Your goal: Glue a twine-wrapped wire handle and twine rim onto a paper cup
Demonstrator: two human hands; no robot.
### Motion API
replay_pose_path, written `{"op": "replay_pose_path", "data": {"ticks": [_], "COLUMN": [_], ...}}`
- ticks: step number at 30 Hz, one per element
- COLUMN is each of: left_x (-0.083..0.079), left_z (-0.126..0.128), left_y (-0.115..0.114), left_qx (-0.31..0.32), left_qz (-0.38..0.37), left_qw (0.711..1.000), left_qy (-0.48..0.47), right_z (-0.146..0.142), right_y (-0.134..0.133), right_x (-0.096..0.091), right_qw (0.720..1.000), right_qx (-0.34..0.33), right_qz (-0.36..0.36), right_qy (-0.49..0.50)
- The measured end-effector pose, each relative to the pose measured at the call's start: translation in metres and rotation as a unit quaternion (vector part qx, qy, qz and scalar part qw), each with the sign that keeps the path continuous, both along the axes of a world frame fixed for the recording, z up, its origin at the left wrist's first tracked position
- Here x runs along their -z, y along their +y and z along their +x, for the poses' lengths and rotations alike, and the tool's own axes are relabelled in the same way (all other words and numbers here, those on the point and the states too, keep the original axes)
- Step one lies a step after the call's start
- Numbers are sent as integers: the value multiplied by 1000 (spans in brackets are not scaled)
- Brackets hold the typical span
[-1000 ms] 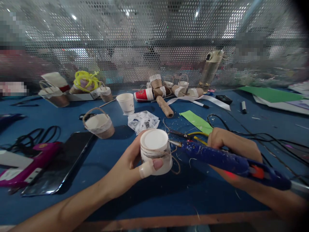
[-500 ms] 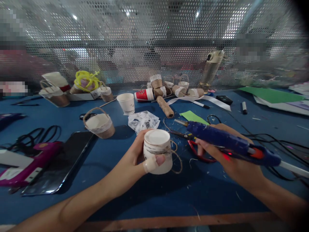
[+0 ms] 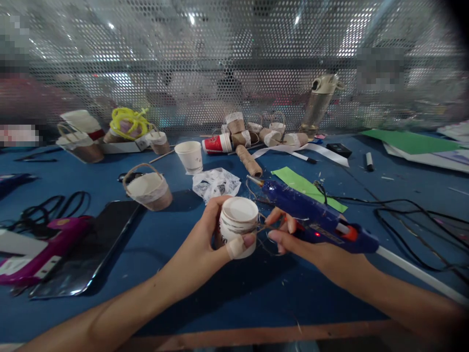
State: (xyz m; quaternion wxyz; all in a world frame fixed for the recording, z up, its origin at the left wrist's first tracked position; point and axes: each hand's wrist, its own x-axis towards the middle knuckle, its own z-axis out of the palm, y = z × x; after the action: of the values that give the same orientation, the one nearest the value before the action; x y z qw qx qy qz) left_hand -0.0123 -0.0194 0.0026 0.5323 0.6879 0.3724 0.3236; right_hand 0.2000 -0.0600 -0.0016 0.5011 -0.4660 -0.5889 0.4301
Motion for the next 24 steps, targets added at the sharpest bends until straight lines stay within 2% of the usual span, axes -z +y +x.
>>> {"op": "replay_pose_path", "data": {"ticks": [3, 5, 12, 18, 24], "left_x": [0, -1, -4, -3, -2], "left_z": [0, 0, 0, 0, -1], "left_y": [0, 0, -3, -2, -2], "left_qx": [5, 15, 22, 47, 58], "left_qz": [6, 2, -31, -85, -111], "left_qw": [1000, 1000, 999, 995, 992], "left_qy": [17, 18, 15, -18, -32], "right_z": [2, 4, 9, 12, 10], "right_y": [1, 1, 1, 4, 6], "right_x": [-2, -4, -6, -4, 0], "right_qw": [998, 998, 1000, 998, 994], "right_qx": [36, 34, -3, -37, -38], "right_qz": [42, 44, 16, -48, -83], "right_qy": [-41, -41, -11, 6, 64]}}
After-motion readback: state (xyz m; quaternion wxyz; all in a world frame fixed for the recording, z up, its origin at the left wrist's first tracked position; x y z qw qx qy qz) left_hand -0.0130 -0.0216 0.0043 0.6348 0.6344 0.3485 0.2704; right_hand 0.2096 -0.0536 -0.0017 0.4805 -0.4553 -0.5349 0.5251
